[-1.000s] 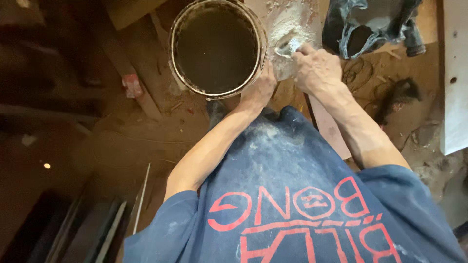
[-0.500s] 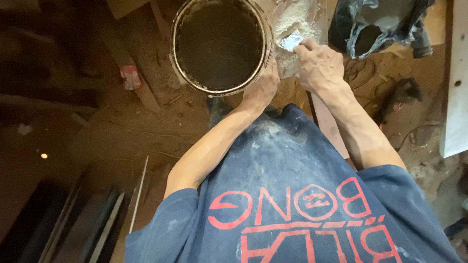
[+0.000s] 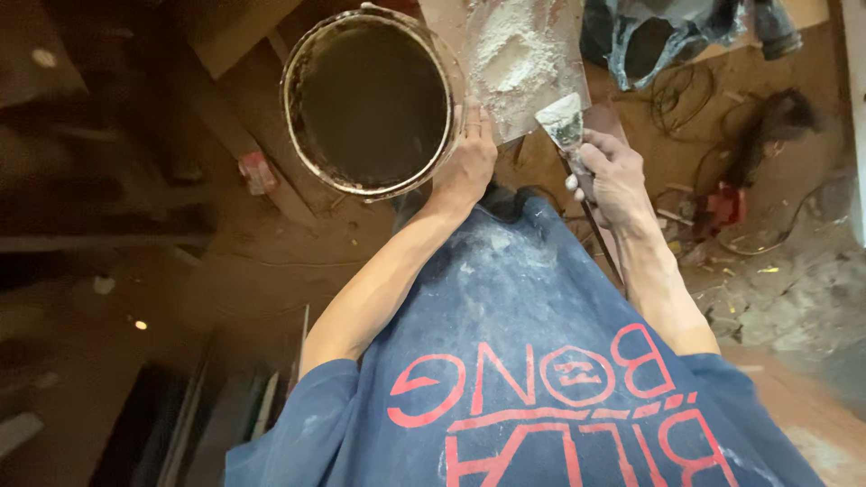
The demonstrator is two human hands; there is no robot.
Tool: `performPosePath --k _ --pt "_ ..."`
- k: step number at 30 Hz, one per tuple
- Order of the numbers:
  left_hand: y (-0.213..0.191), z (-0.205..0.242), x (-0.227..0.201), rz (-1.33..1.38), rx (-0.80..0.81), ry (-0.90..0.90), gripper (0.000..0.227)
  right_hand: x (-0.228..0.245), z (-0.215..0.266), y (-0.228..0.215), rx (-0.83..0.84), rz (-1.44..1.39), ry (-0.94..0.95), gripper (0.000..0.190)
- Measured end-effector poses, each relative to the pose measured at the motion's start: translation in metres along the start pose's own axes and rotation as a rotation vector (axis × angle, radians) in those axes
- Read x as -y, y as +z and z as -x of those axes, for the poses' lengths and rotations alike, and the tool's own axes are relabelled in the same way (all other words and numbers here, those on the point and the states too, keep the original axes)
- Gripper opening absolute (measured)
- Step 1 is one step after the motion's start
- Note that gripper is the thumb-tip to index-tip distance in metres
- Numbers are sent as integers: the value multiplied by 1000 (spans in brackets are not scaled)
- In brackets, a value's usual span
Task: The person uses a putty knife to repeatedly scrape and mix a white paste-like substance on a flat board, occasionally dipping the tool into a bucket of dark liquid. The person continues to blend the mixture on the board for the duration of the clip.
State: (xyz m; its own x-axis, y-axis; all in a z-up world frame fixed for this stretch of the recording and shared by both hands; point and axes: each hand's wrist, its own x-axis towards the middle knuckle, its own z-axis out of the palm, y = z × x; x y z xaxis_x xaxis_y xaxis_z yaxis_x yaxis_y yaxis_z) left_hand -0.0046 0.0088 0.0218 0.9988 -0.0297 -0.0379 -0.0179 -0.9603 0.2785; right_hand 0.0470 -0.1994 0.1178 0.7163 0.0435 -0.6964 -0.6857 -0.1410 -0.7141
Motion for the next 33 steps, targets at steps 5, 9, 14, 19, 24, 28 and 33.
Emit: performPosePath --k 5,9,14,19,24,28,33 --pt "11 1 2 -72 62 81 52 -7 -21 11 -2 -133 84 34" --pt "13 0 3 -148 66 127 55 -4 -28 21 19 -152 57 31" --pt "16 -1 2 -133 94 152 48 6 -27 25 16 -138 -36 31" --pt "14 -2 7 -58 106 105 49 10 -22 29 13 74 -185 34" --pt "17 2 3 76 99 20 53 1 -22 36 -67 545 -678 29" --pt "20 1 4 49 41 22 55 -5 -26 53 -180 1118 -982 30" --pt "19 3 0 204 53 -71 49 7 -15 57 -113 1538 -778 35"
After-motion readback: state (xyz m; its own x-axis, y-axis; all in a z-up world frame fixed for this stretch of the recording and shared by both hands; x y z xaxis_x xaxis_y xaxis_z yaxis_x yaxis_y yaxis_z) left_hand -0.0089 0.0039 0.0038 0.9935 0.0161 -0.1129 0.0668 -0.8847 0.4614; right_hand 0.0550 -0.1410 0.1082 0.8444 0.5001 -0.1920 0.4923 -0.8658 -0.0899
